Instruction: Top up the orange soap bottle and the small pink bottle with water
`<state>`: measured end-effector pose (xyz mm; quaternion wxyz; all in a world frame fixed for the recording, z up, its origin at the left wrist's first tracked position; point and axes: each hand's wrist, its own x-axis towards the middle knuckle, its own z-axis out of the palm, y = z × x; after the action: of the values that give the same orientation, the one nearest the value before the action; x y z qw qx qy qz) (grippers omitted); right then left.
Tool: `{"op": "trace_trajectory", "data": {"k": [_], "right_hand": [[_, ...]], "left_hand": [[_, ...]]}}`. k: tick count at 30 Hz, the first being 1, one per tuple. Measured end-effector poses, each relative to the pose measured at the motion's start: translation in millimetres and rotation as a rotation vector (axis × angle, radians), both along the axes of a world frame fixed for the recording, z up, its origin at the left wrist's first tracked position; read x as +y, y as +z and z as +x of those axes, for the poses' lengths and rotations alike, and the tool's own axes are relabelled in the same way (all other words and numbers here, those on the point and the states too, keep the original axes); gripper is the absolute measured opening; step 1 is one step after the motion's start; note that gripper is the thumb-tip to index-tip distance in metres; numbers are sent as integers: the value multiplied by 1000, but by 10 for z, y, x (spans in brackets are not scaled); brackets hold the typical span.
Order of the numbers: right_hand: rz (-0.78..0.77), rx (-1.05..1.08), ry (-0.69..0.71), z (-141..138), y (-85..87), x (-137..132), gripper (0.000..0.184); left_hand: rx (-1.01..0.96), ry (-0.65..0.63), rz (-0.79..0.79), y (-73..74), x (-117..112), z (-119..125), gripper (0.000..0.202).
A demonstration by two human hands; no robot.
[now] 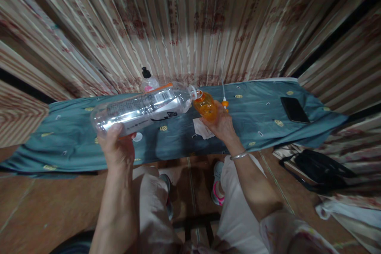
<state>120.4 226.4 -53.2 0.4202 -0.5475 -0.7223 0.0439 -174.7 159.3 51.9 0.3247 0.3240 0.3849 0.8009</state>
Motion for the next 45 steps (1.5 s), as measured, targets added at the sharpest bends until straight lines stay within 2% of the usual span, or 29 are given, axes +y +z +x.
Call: {"op": "trace_trajectory", "data": {"k": [6,14,36,45], "right_hand": [[-2,4,9,-3,6,-2,79],[-23,-11,1,-9,13,-10,79],[33,-8,17,15,3,-3,78],[-4,-5,13,10,-4,6,80]], "left_hand": [[-1,3,-8,23,-10,20,74],[-11,-5,3,-12,0,-10,69],[-18,2,8,-29,23,-27,68],[-17,4,-4,-25,17,-28,67]]}}
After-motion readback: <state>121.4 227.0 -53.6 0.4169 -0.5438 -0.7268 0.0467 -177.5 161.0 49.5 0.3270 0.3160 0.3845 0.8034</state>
